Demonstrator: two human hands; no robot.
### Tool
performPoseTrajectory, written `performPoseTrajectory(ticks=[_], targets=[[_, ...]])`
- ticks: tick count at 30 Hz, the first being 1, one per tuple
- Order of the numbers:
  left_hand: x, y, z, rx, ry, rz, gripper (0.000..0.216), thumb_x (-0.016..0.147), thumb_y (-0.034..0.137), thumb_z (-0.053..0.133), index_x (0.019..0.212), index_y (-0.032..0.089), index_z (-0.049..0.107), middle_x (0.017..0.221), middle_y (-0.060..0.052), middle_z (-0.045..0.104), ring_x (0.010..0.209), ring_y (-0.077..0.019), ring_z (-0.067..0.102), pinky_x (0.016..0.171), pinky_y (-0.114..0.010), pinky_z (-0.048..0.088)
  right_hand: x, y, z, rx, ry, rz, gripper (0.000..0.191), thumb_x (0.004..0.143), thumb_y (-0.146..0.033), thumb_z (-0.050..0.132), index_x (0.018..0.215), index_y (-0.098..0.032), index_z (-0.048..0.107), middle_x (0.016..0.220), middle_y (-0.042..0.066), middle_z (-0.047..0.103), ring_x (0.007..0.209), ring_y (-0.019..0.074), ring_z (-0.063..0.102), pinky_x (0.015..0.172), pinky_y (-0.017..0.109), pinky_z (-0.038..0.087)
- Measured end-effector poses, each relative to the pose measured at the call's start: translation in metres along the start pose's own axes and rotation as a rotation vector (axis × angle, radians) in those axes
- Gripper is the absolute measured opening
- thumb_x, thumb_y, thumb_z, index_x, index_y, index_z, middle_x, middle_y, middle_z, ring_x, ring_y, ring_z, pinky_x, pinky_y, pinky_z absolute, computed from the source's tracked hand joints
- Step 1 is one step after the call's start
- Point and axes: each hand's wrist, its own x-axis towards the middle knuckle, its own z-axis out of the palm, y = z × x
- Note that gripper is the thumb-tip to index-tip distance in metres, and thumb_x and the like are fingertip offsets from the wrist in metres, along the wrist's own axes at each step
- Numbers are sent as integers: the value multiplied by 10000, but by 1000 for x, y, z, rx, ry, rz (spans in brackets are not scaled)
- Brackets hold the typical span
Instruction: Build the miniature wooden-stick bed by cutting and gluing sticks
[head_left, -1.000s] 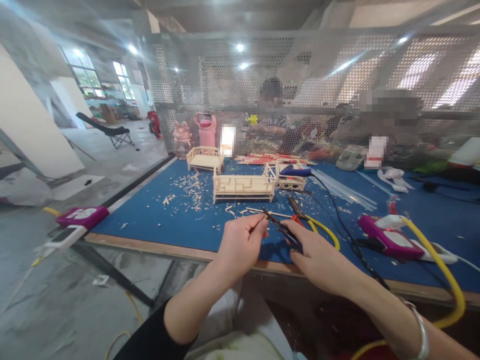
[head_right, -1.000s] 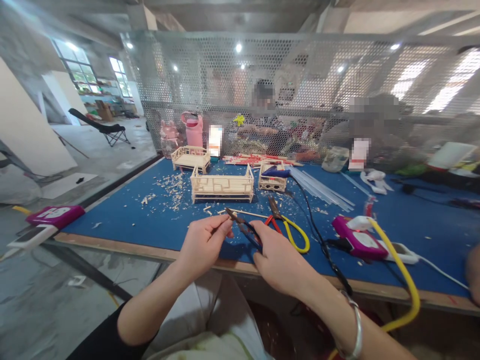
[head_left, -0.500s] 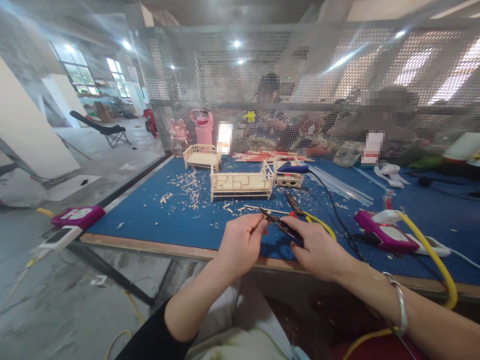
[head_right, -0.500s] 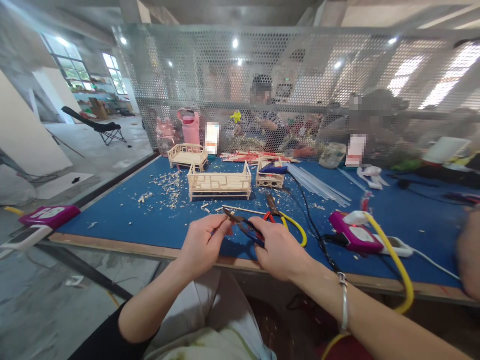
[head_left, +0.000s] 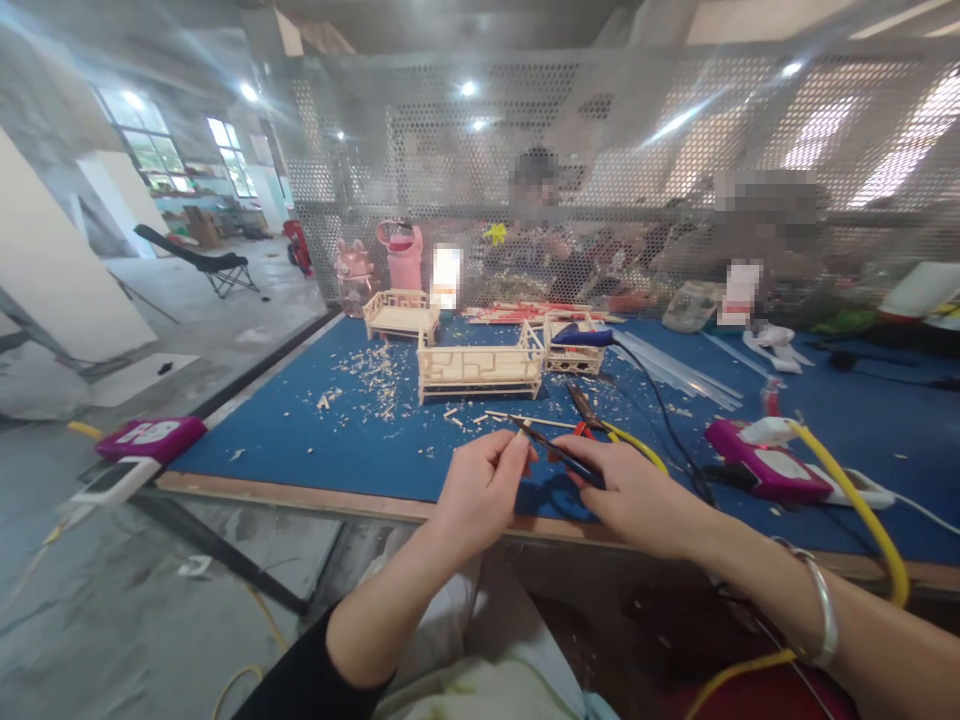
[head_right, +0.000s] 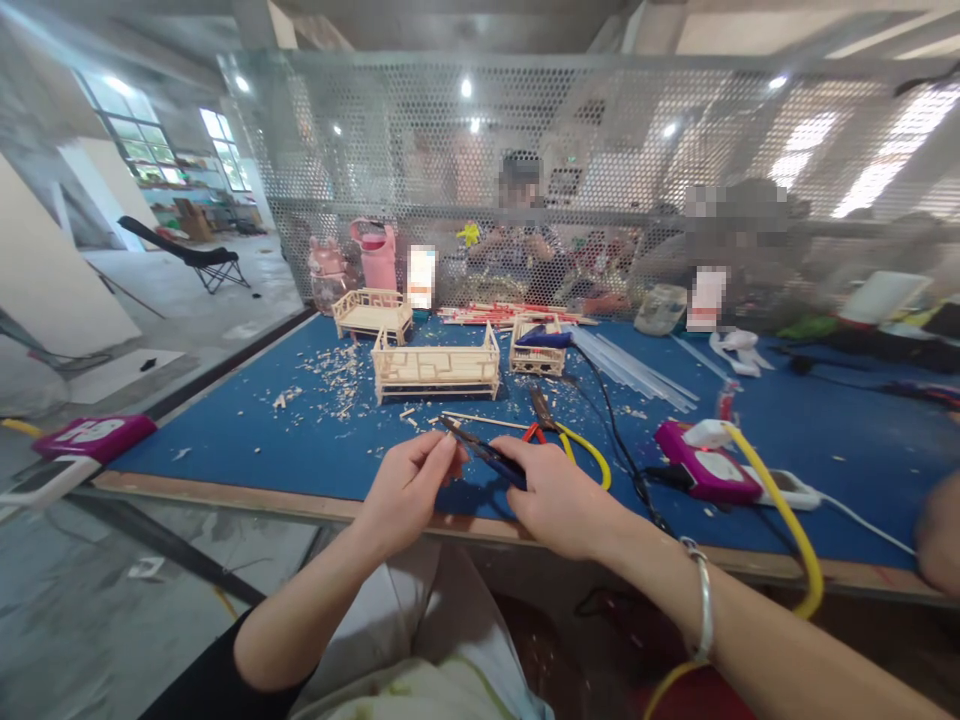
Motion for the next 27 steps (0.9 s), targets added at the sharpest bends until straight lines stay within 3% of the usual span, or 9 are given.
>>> performPoseTrajectory(ticks=[6, 9, 15, 21, 27], targets=[[0, -7, 0, 161, 8, 111, 344, 909, 338, 304, 654, 175, 469, 600, 14, 492, 582, -111, 446, 574, -224, 340, -2, -2, -2, -63, 27, 3, 640, 602, -82, 431, 1232, -158, 515, 1240, 98, 571, 1136, 246, 515, 957, 389, 388], [2, -8, 0, 301, -14, 184, 310, 906, 288, 321, 667, 175, 482, 629, 0, 523, 592, -119, 443, 579, -235, 331, -5, -1, 0, -64, 19, -22, 667, 610, -80, 434, 1270, -167, 474, 1285, 107, 533, 1178, 246, 481, 987, 429, 360], [2, -7, 1, 370, -18, 242, 307, 916, 277, 307, 699, 170, 496, 684, -21, 560, 630, -129, 462, 600, -241, 339, -5, 1, 7, -175, 91, 22, 555, 641, -90, 437, 1187, -138, 518, 1176, 127, 606, 1062, 248, 561, 895, 396, 421], [-1, -11, 5, 286, 31, 185, 342, 914, 304, 299, 620, 180, 422, 567, 21, 449, 547, -108, 409, 548, -231, 300, 1, 5, 5, -365, 91, -32, 441, 632, -106, 430, 1045, -137, 581, 969, 113, 677, 856, 240, 623, 725, 318, 448], [2, -12, 3, 197, -17, 183, 335, 913, 319, 313, 635, 177, 433, 586, 23, 450, 569, -105, 420, 567, -225, 316, 2, 4, -1, -243, 59, -34, 344, 640, -115, 413, 919, -195, 598, 826, 44, 682, 769, 196, 614, 673, 275, 429]])
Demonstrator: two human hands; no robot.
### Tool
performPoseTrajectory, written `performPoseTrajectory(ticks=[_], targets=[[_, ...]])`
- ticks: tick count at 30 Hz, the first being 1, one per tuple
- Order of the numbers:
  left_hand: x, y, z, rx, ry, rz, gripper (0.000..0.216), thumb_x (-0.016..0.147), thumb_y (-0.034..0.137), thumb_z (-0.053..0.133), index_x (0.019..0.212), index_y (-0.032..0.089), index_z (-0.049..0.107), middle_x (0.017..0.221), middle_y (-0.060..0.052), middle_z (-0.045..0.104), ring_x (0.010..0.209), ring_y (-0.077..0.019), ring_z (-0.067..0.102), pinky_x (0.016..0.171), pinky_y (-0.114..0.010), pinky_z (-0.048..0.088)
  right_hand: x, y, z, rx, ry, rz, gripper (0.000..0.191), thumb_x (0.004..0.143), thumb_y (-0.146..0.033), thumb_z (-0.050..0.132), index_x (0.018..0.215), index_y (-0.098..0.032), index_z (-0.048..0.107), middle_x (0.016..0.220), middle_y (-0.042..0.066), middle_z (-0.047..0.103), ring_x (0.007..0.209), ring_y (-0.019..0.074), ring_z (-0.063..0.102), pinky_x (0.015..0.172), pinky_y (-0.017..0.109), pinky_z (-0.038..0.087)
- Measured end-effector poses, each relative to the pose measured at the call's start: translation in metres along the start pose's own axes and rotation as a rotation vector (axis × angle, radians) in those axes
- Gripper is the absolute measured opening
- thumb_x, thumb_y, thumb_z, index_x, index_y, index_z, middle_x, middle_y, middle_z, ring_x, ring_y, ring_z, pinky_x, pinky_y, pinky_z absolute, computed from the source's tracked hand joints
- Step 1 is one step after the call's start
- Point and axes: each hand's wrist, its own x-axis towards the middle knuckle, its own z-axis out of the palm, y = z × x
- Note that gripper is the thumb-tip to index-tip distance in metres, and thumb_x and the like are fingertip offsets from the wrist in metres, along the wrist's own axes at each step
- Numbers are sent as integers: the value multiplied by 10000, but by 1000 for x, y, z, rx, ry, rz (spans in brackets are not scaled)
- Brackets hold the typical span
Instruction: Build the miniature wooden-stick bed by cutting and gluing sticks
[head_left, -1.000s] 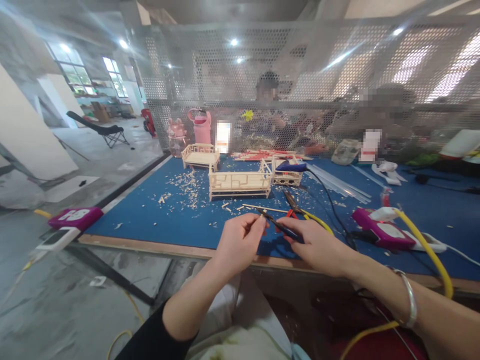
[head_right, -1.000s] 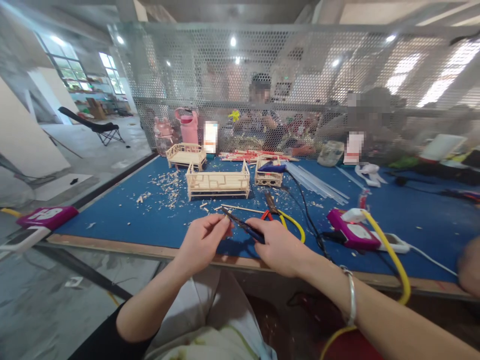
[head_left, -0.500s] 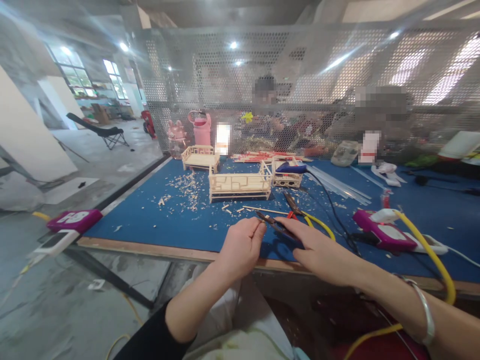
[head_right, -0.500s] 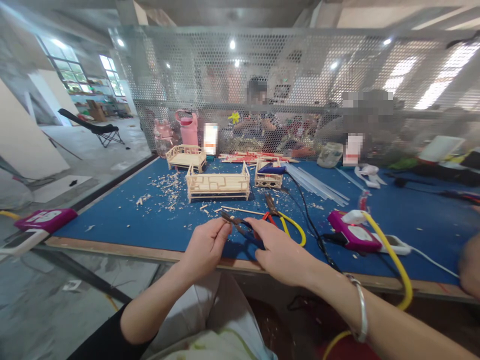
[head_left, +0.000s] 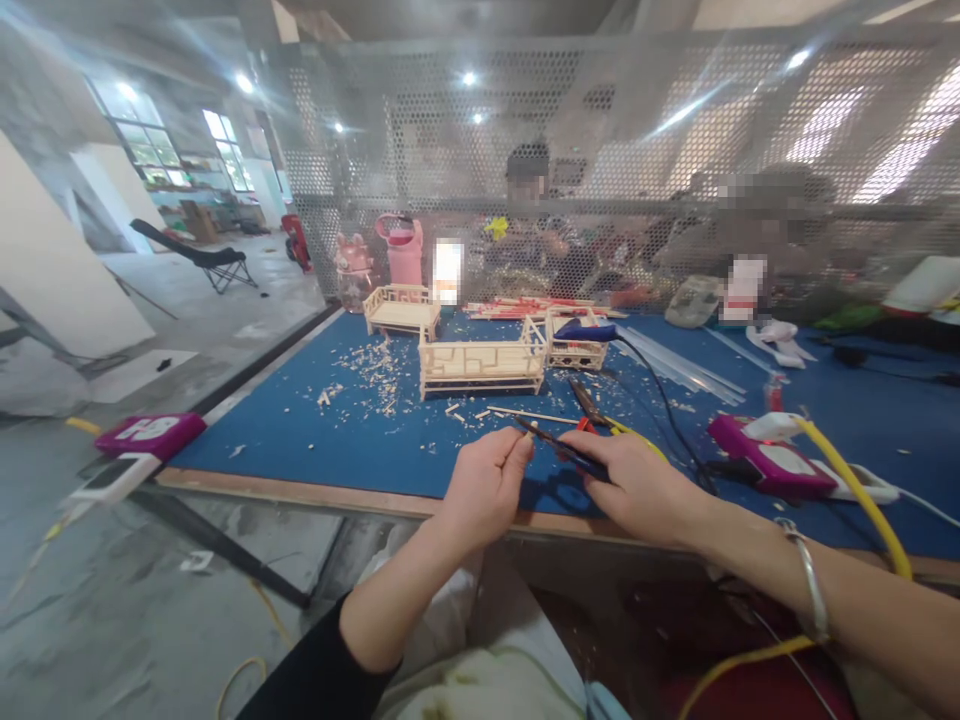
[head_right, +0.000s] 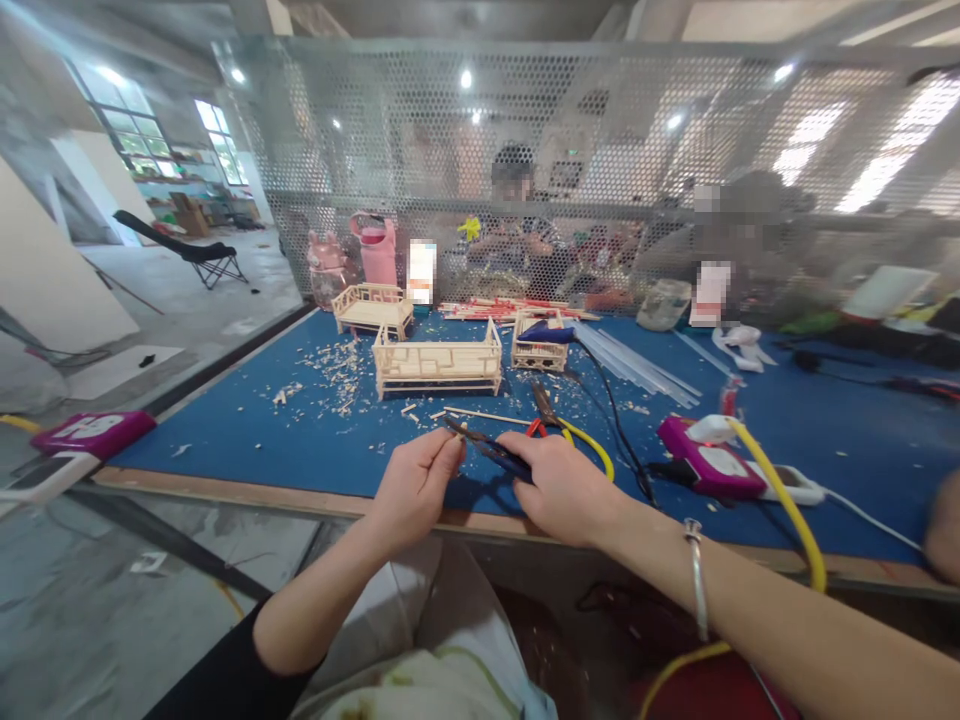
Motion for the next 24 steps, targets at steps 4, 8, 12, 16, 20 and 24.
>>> performPoseTrajectory(ticks=[4, 8, 12, 16, 20, 24], targets=[[2, 3, -5, -84, -32, -22, 350, 912, 322, 318, 616, 174, 432, 583, 27, 440, 576, -100, 420, 569, -216, 318, -3, -2, -6, 369, -188, 136, 175, 639, -156, 416, 760, -198, 536, 607, -13, 580, 531, 140, 520, 521, 253, 410], [1, 5, -8, -100, -117, 3, 352, 907, 310, 322, 608, 169, 446, 591, 25, 459, 586, -99, 430, 574, -212, 322, -11, 0, -3, 867, -490, 302, 114, 693, -263, 479, 776, -189, 507, 472, -73, 421, 365, 80, 380, 379, 205, 348], [0, 5, -8, -67, -137, 6, 372, 909, 319, 320, 604, 166, 469, 589, 21, 491, 578, -97, 448, 575, -208, 339, -15, -2, 1, 1091, -467, 440, 236, 661, -370, 551, 801, -187, 495, 493, -74, 425, 359, 66, 363, 356, 198, 336], [-5, 4, -6, 42, -12, 31, 383, 907, 336, 335, 623, 163, 524, 588, 3, 529, 589, -107, 481, 590, -220, 360, -10, 4, -3, 1120, -188, 550, 190, 642, -325, 486, 796, -217, 458, 480, -85, 383, 362, 81, 339, 383, 226, 339], [-7, -2, -4, -6, 73, -10, 271, 876, 313, 441, 765, 166, 640, 742, -31, 663, 705, -128, 575, 668, -229, 415, 1, 37, -12, 534, 118, 538, 242, 626, -267, 475, 859, -212, 510, 431, -76, 405, 389, 128, 410, 423, 253, 330], [-4, -7, -2, -4, -18, -38, 274, 872, 325, 456, 789, 183, 676, 759, -29, 690, 699, -138, 587, 664, -245, 421, 13, 76, -16, 32, 216, 630, 373, 666, -360, 530, 988, -172, 539, 600, 30, 587, 531, 214, 570, 500, 312, 409]])
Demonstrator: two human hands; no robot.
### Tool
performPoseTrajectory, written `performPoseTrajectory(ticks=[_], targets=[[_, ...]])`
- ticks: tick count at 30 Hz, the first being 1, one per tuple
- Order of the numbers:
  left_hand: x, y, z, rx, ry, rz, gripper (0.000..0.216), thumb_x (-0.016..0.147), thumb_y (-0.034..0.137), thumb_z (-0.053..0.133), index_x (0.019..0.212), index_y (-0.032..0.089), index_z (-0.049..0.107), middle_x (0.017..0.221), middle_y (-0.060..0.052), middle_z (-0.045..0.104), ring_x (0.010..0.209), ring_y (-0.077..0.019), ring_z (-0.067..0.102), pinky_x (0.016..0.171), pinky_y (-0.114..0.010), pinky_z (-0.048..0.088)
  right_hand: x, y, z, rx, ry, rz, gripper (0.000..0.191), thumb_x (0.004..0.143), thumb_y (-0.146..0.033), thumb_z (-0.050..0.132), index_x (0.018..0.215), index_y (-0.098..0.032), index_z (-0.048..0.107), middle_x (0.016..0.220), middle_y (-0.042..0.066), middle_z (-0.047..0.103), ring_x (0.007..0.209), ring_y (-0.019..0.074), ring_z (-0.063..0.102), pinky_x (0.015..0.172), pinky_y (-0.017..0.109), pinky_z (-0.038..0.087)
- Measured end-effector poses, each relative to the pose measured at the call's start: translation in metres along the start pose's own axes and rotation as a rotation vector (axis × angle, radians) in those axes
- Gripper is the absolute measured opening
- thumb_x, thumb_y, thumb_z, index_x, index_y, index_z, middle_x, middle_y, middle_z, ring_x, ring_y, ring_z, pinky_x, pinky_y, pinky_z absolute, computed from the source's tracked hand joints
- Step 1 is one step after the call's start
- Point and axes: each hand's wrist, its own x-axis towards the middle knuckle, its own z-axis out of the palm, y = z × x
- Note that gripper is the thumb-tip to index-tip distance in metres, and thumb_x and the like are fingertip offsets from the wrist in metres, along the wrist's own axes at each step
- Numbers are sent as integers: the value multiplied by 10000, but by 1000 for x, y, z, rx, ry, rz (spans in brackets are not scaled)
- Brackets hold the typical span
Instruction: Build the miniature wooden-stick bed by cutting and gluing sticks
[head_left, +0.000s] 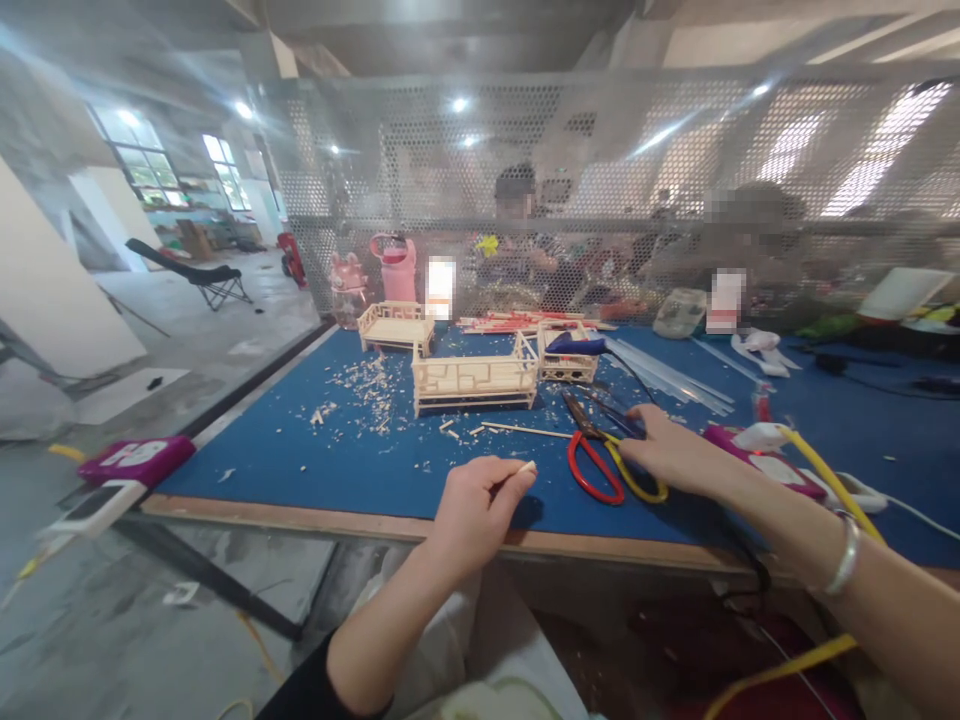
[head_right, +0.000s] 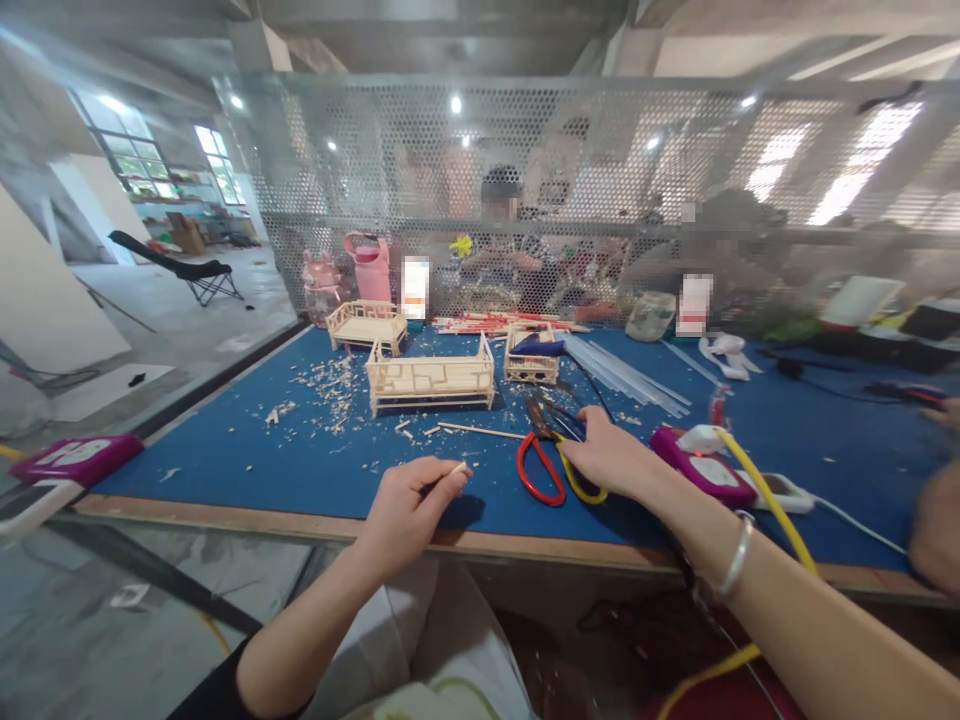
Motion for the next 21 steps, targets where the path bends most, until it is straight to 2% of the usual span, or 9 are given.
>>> performPoseTrajectory(ticks=[2, 4, 7, 9, 12, 14, 16, 18, 21], targets=[[1, -1, 0, 24, -48, -16, 310, 877, 328, 439, 739, 179, 673, 718, -25, 679, 666, -135, 574, 635, -242, 409, 12, 6, 1, -115, 140, -6, 455, 689, -457, 548, 1027, -152, 539, 789, 122, 642, 723, 284, 620, 615, 375, 455], [0, -1, 1, 57, -72, -27, 349, 878, 334, 431, 666, 171, 656, 656, -19, 654, 624, -130, 551, 597, -235, 390, 16, 5, 1, -134, 266, -83, 531, 725, -536, 510, 1082, -144, 524, 1001, 179, 620, 958, 335, 579, 765, 441, 446], [3, 0, -2, 93, -87, -19, 366, 878, 341, 431, 630, 172, 640, 624, -12, 639, 592, -123, 536, 566, -225, 370, 9, -9, -2, -36, 371, -275, 429, 813, -477, 417, 1082, -164, 534, 1122, 158, 581, 1105, 308, 505, 899, 442, 390], [11, 1, -7, 149, -110, 20, 344, 878, 336, 438, 658, 177, 649, 659, -16, 658, 606, -124, 550, 572, -223, 369, -1, -24, -5, 50, 332, -388, 326, 846, -414, 382, 964, -186, 585, 1004, 114, 630, 992, 263, 567, 865, 394, 416], [35, 6, -22, 394, -159, 119, 344, 879, 339, 440, 674, 168, 656, 653, -41, 653, 610, -148, 555, 558, -241, 345, -12, -50, -7, 125, 81, -591, 280, 854, -382, 408, 900, -206, 622, 826, 54, 665, 782, 199, 612, 739, 318, 454], [58, 12, -34, 592, -191, 194, 307, 871, 319, 457, 713, 164, 670, 674, -65, 654, 633, -174, 561, 559, -257, 333, -11, -67, -7, 132, -42, -768, 250, 849, -345, 439, 926, -220, 641, 825, 34, 679, 782, 177, 617, 726, 288, 447], [82, 19, -44, 741, -265, 266, 260, 853, 298, 486, 756, 164, 686, 683, -81, 649, 635, -186, 562, 559, -267, 327, -3, -83, -8, 109, -53, -874, 231, 844, -304, 451, 885, -227, 665, 812, 22, 689, 776, 164, 618, 712, 275, 436], [106, 24, -51, 830, -317, 293, 257, 835, 314, 511, 725, 170, 693, 637, -76, 621, 579, -172, 539, 549, -268, 317, 9, -94, -10, 72, -15, -869, 209, 821, -264, 477, 817, -222, 682, 755, 13, 689, 713, 151, 610, 666, 267, 423], [135, 28, -55, 856, -354, 282, 233, 796, 297, 558, 647, 183, 696, 535, -45, 555, 482, -138, 462, 538, -274, 306, 28, -104, -9, 81, 13, -753, 154, 758, -222, 533, 766, -203, 685, 663, -4, 667, 614, 125, 572, 598, 251, 399]])
